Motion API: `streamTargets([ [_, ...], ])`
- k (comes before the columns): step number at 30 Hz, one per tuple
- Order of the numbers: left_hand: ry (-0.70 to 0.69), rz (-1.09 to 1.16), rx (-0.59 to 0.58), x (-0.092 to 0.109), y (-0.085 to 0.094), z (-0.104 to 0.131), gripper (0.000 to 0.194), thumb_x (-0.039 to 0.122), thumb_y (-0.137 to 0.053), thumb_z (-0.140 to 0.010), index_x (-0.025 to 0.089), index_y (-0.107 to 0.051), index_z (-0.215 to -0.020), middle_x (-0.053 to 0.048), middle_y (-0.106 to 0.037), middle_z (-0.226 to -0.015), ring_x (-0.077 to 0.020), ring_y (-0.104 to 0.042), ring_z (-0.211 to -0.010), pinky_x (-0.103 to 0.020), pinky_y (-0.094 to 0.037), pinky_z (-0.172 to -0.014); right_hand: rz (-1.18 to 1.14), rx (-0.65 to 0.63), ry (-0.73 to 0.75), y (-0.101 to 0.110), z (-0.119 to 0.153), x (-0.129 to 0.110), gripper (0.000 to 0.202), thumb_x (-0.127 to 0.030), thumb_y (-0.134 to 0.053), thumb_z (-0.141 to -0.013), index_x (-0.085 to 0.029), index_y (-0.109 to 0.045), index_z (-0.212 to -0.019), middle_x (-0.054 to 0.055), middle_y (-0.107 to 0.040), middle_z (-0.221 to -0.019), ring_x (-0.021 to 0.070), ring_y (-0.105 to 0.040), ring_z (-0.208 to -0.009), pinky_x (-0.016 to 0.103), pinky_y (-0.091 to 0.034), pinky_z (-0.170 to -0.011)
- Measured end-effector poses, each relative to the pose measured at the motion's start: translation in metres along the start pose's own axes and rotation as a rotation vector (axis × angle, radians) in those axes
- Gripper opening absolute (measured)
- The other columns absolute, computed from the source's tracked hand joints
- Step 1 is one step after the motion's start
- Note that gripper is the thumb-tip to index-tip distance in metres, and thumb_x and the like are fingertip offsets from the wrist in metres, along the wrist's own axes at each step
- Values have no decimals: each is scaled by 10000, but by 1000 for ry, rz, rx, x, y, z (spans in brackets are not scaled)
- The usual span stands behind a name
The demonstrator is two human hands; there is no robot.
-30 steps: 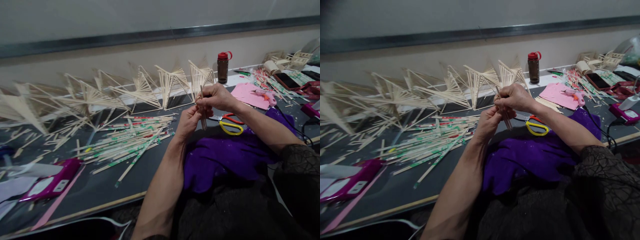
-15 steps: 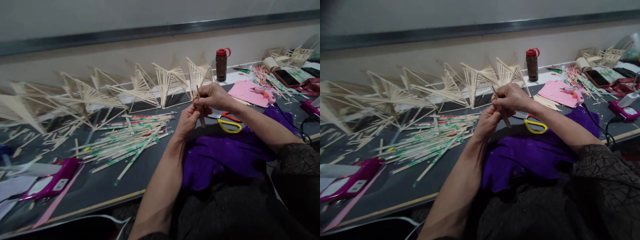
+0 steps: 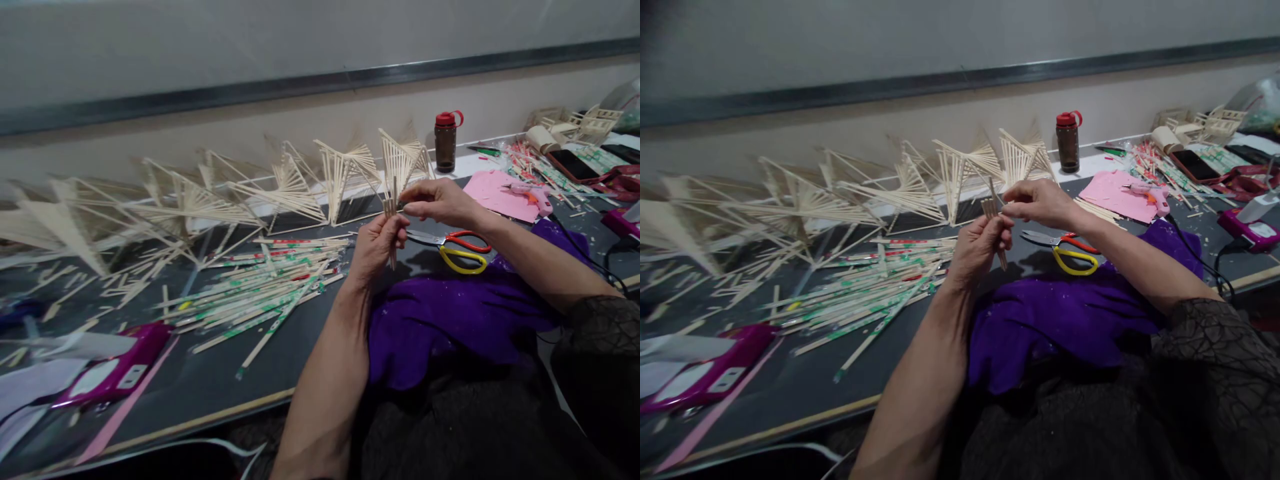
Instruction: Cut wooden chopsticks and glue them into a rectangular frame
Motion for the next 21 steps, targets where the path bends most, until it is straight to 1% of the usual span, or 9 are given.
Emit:
streamTargets([
  [2, 4, -13, 41, -1, 5, -1, 392, 572, -689, -743, 181, -670, -770, 37, -573, -568, -62, -478, -461, -191, -391, -458, 177, -39, -86, 12, 15, 12, 197, -298, -588, -806, -138, -685, -869, 10, -638, -708, 112, -562, -629, 260, -421, -611],
  [4, 3, -15, 47, -1, 6, -2, 385, 566, -689, -743, 182, -672, -765, 33, -582, -569, -64, -484, -460, -194, -390, -457, 451, -130, -173, 19, 34, 26, 171, -282, -592, -806, -158, -704, -842, 33, -671, -735, 141, -594, -684, 272, -409, -632],
  [6, 0, -12, 20, -2, 3, -3, 391, 570, -693, -735, 181, -674, -765, 29, -590, -573, -66, -491, -462, -198, -392, -458, 723, -256, -247, 18, 52, 43, 160, -266, -593, -807, -171, -712, -857, 70, -704, -827, 181, -624, -759, 281, -389, -630],
  [7, -2, -13, 9, -2, 2, -3, 394, 573, -694, -733, 180, -675, -765, 28, -592, -575, -66, -493, -464, -199, -394, -461, 834, -305, -278, 16, 59, 50, 176, -254, -578, -817, -171, -709, -900, 92, -713, -886, 203, -636, -793, 287, -380, -623],
  [9, 5, -16, 6, -3, 0, -3, 401, 578, -696, -728, 179, -676, -765, 28, -592, -574, -65, -493, -465, -198, -397, -464, 981, -338, -313, 10, 68, 60, 255, -219, -507, -854, -160, -676, -1035, 133, -710, -992, 241, -653, -845, 301, -371, -614],
  [12, 31, -20, 28, -5, 1, -2, 412, 586, -697, -722, 176, -673, -764, 30, -587, -572, -63, -490, -468, -193, -398, -464, 1047, -330, -332, 1, 68, 67, 375, -190, -450, -871, -142, -580, -1220, 165, -698, -1060, 282, -664, -892, 318, -380, -622],
  [15, 40, -17, 42, -6, 3, -2, 421, 589, -699, -717, 172, -665, -760, 34, -579, -568, -59, -478, -465, -189, -400, -464, 1029, -321, -344, -1, 67, 70, 469, -171, -467, -848, -131, -515, -1314, 188, -675, -1116, 306, -659, -936, 333, -414, -664],
  [18, 25, -10, 64, -5, 7, -3, 414, 581, -700, -725, 169, -660, -757, 37, -572, -567, -55, -473, -465, -184, -404, -468, 986, -230, -353, 7, 69, 71, 550, -137, -446, -845, -141, -454, -1394, 201, -621, -1215, 297, -653, -971, 347, -444, -740],
  [21, 11, -6, 101, -6, 11, -3, 386, 557, -696, -742, 173, -660, -761, 39, -570, -569, -53, -477, -468, -181, -402, -470, 886, -157, -365, 18, 72, 72, 559, -156, -435, -861, -114, -437, -1418, 188, -645, -1188, 281, -643, -1022, 337, -452, -809],
])
Point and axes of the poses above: each hand's wrist, its own z-axis away from the middle knuckle, its own y-axis out of the back of the hand, x = y × z, the point moved 5 cm from there along -z, towards the middle knuckle
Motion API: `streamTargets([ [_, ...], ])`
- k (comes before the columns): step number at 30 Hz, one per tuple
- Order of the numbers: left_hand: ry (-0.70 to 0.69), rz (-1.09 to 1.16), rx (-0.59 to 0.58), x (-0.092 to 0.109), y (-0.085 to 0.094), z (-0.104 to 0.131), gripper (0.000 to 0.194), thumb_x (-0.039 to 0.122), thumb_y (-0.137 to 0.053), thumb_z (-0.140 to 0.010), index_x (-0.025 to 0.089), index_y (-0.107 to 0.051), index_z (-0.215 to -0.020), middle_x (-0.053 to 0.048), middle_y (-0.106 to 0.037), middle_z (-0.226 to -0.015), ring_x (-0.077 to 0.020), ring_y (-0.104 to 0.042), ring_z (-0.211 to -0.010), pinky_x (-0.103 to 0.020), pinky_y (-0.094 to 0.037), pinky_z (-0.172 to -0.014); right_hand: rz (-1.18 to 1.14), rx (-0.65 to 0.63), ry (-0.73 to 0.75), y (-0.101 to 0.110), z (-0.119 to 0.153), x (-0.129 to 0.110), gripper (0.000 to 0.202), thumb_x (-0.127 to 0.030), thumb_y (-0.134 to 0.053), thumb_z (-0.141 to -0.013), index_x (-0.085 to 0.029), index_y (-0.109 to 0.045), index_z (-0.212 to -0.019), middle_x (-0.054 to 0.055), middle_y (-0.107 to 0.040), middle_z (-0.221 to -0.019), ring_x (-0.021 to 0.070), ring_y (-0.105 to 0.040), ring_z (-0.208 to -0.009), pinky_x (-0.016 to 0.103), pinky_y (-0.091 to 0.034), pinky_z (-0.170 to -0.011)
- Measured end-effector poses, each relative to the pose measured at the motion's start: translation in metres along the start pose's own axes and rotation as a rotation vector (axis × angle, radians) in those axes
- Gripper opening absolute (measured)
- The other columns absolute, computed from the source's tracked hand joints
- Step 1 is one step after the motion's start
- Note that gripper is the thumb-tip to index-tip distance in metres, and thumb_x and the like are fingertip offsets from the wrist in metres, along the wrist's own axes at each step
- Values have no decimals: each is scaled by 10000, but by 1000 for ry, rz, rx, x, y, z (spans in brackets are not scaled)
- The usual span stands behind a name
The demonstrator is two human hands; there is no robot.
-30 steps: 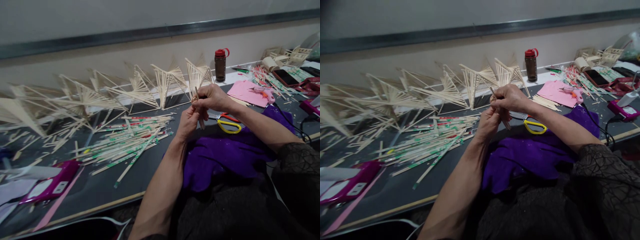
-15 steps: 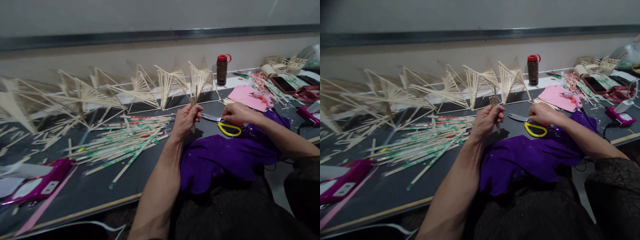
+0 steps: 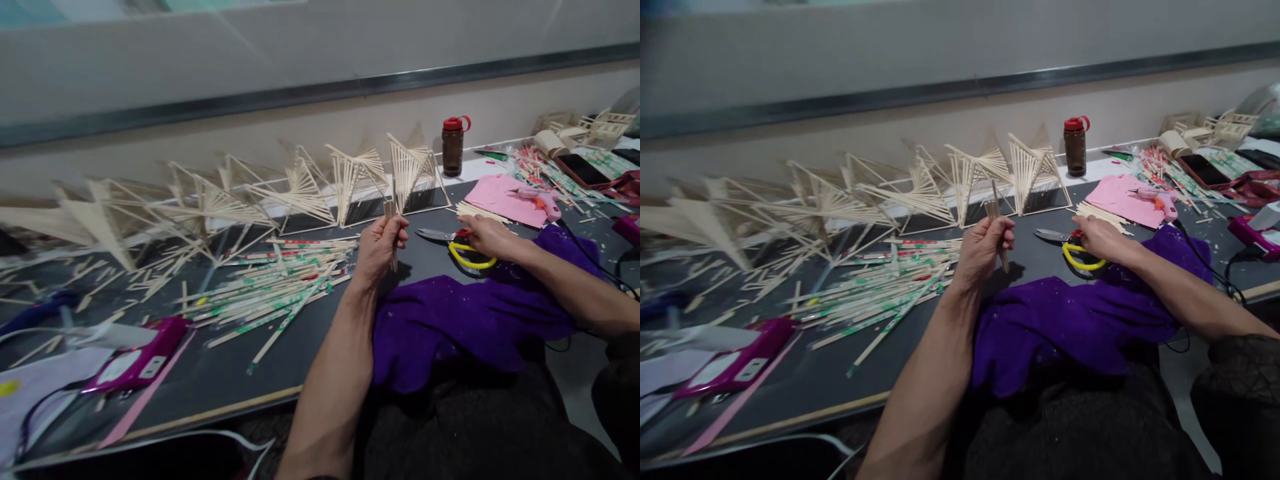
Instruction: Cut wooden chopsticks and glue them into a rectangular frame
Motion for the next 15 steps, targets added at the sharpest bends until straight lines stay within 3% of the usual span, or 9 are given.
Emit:
streamTargets([
  [4, -7, 6, 34, -2, 4, -2, 366, 539, -688, -752, 175, -657, -766, 41, -567, -568, -53, -476, -467, -183, -395, -470, -150, -56, -19, 7, 2, 6, 605, -326, -516, -854, -97, -455, -1411, 151, -712, -1066, 273, -664, -951, 332, -469, -782],
  [9, -5, -15, 41, -1, 6, -2, 356, 530, -674, -763, 176, -648, -767, 41, -563, -568, -58, -475, -467, -188, -401, -474, -16, -125, -15, 7, 8, 4, 813, -303, -619, -738, -138, -356, -1490, 175, -690, -1144, 317, -656, -978, 351, -466, -728],
  [12, -10, -19, 39, 0, 5, -1, 367, 543, -676, -758, 177, -649, -773, 40, -565, -571, -60, -478, -469, -189, -401, -477, -47, -37, -87, 10, 9, 7, 763, -381, -635, -742, -169, -431, -1446, 157, -698, -1114, 327, -649, -971, 386, -476, -750],
  [15, -17, -19, 52, 0, 6, -1, 371, 549, -674, -761, 179, -649, -774, 40, -566, -574, -61, -475, -470, -191, -401, -483, -289, 108, -88, 20, 10, 8, 753, -388, -661, -739, -208, -432, -1433, 109, -695, -1101, 265, -651, -919, 383, -498, -783],
])
Point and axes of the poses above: each hand's wrist, its own z-axis away from the middle knuckle, its own y-axis out of the back of the hand, x = y × z, the point moved 5 cm from there along -z, towards the middle knuckle
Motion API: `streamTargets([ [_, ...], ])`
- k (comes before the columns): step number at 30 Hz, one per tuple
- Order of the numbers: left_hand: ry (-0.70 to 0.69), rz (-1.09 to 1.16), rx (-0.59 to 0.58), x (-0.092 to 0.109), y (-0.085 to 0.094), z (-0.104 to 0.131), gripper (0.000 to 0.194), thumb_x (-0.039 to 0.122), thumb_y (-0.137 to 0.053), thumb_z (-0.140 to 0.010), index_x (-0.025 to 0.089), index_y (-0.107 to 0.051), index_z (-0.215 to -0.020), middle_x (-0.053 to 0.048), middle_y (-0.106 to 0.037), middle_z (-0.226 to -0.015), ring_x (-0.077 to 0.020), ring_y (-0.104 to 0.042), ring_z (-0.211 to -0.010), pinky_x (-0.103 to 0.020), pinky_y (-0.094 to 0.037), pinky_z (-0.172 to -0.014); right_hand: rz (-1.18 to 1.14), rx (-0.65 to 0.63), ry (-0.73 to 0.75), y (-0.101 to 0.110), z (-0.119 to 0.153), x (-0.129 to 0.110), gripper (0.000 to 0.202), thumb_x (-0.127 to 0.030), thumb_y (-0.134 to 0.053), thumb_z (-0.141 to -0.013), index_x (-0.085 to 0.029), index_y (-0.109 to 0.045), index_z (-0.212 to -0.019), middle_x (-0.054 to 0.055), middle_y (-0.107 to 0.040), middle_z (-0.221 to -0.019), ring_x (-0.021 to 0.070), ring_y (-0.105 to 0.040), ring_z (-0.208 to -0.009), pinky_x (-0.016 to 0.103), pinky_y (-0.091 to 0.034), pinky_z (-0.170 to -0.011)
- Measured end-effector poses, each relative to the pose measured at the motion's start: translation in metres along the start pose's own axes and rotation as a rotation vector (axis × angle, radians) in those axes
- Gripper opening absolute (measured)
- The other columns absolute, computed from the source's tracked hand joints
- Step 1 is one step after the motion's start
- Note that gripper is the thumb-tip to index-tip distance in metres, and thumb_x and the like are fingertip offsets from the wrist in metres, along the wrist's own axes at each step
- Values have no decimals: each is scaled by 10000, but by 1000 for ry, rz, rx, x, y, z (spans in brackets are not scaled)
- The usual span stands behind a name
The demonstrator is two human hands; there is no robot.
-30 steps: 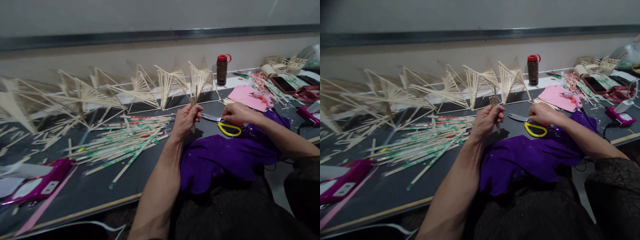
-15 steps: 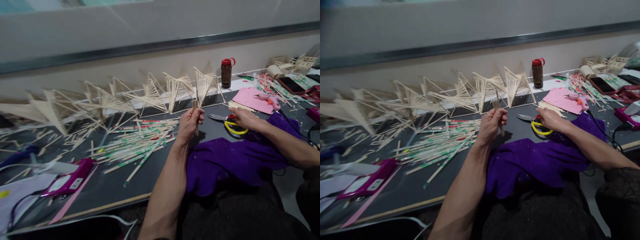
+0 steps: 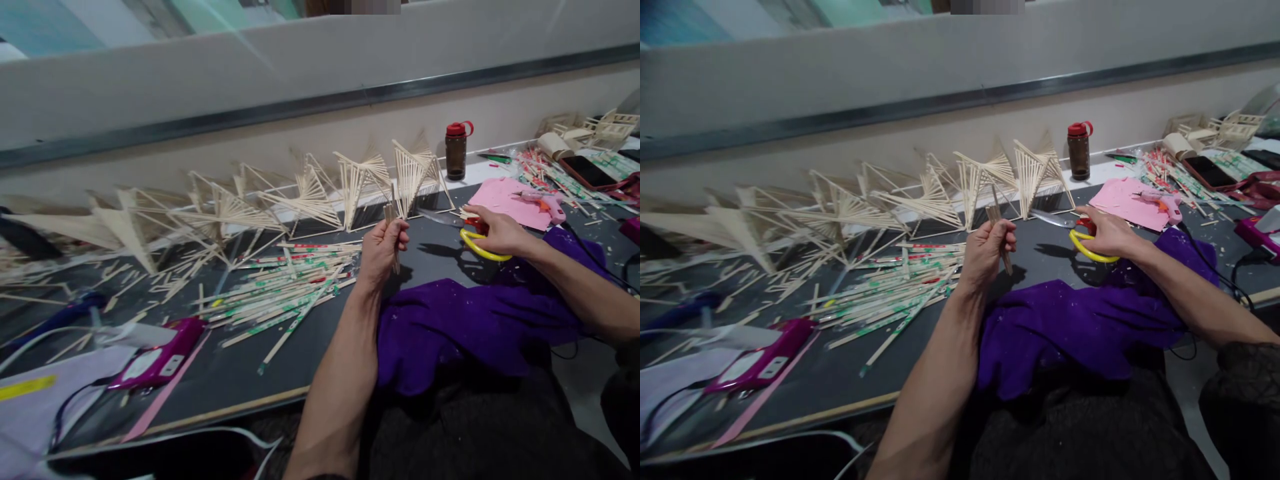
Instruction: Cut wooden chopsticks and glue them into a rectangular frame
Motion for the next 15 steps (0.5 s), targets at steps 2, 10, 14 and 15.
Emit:
streamTargets([
  [2, -11, -16, 12, 1, 1, 0, 375, 555, -666, -768, 180, -649, -779, 38, -568, -580, -63, -479, -477, -193, -401, -491, -183, 57, 58, 7, 2, -5, 795, -375, -672, -749, -230, -363, -1467, 96, -670, -1152, 234, -643, -935, 382, -507, -820],
  [10, -86, -222, -15, 4, -3, 4, 388, 571, -586, -823, 188, -647, -814, 29, -569, -605, -86, -502, -520, -210, -405, -523, -247, 7, 241, 8, 13, -28, 664, -388, -689, -758, -270, -453, -1368, 78, -629, -1187, 235, -605, -954, 416, -493, -862],
  [14, -94, -252, -13, 2, -3, 4, 390, 575, -562, -839, 195, -644, -812, 25, -573, -601, -92, -508, -522, -213, -414, -531, -228, -23, 244, 3, 13, -28, 651, -393, -701, -747, -266, -465, -1340, 62, -639, -1102, 211, -594, -896, 376, -487, -801],
  [15, -98, -264, -17, 2, -3, 4, 388, 574, -559, -842, 197, -644, -807, 23, -575, -598, -91, -508, -519, -212, -412, -527, -227, -30, 239, 2, 13, -29, 654, -394, -701, -746, -255, -467, -1341, 61, -638, -1076, 205, -591, -876, 367, -483, -781],
])
Point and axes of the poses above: each hand's wrist, its own z-axis away from the middle knuckle, its own y-axis out of the back of the hand, x = y × z, the point moved 5 cm from there along -z, towards the middle knuckle
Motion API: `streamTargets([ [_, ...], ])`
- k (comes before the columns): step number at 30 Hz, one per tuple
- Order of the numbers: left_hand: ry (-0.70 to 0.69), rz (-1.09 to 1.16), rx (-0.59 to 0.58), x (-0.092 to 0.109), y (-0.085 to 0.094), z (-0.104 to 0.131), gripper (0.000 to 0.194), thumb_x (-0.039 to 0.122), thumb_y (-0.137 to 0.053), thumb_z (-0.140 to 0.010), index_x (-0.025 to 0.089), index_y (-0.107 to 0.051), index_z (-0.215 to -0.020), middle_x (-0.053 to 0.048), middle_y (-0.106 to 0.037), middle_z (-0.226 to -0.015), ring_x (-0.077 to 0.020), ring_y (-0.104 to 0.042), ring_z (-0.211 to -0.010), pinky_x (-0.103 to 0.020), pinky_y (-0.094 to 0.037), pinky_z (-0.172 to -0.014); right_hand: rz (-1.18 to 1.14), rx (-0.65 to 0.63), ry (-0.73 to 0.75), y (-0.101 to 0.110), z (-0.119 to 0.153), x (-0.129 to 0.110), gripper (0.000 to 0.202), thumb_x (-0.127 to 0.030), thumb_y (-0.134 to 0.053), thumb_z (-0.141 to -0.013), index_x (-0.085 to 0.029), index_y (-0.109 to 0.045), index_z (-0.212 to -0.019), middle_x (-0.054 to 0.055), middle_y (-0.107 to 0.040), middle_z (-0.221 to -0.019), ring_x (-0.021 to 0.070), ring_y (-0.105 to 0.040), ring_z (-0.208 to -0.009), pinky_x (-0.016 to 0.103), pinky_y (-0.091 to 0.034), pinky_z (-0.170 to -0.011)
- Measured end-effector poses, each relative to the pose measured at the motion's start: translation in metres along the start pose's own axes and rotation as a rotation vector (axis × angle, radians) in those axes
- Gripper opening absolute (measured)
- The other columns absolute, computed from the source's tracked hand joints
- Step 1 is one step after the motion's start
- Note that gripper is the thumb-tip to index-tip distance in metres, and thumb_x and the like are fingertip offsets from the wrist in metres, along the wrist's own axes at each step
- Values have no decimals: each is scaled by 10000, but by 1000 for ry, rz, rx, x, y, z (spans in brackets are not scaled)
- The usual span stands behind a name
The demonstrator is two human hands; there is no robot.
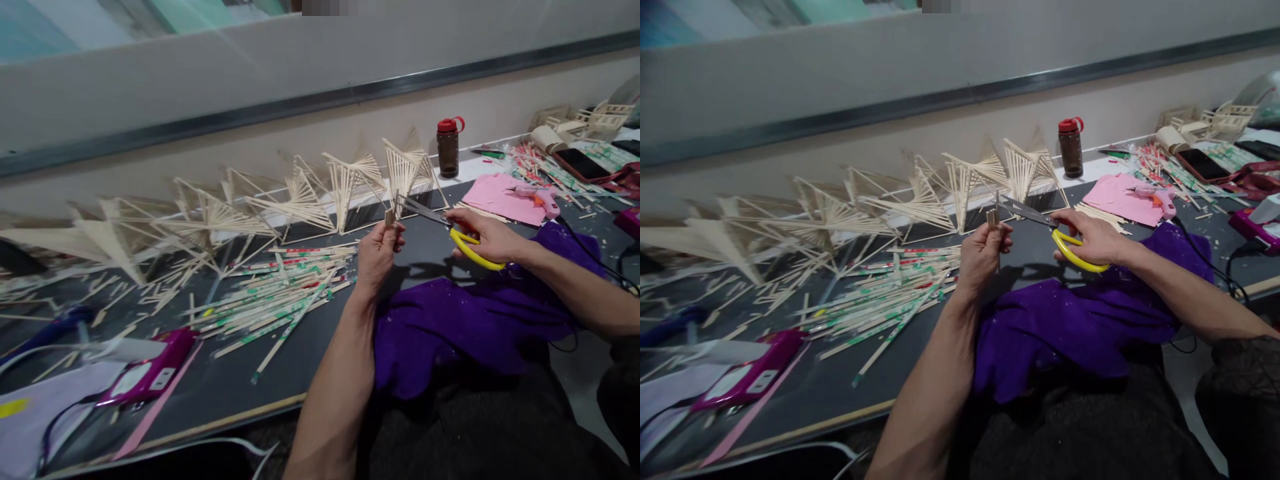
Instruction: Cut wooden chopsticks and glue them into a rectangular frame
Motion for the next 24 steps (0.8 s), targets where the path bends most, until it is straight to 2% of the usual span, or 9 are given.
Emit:
streamTargets([
  [7, -68, -157, -38, 4, -4, 3, 354, 522, -517, -879, 199, -652, -827, 25, -590, -607, -97, -528, -525, -215, -416, -543, -5, -30, -23, -7, 0, -12, 695, -384, -727, -719, -189, -484, -1340, 79, -628, -1059, 191, -576, -850, 349, -466, -756],
  [16, -199, -357, -20, 8, -4, 6, 302, 421, -464, -920, 203, -665, -867, 11, -627, -644, -108, -547, -546, -217, -412, -591, 19, 4, -37, -12, 2, -17, 675, -424, -742, -708, -209, -507, -1302, 71, -633, -1054, 195, -589, -849, 355, -462, -752],
  [24, -354, -538, 9, 12, -7, 7, 313, 361, -417, -952, 181, -666, -889, -6, -657, -675, -111, -590, -583, -214, -432, -612, -29, -11, -18, -16, 0, -14, 711, -430, -750, -709, -226, -469, -1329, 77, -622, -1137, 199, -599, -894, 371, -481, -778],
])
Point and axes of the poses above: each hand's wrist, its own z-axis away from the middle knuckle, its own y-axis out of the back of the hand, x = y × z, the point moved 5 cm from there along -z, towards the middle knuckle
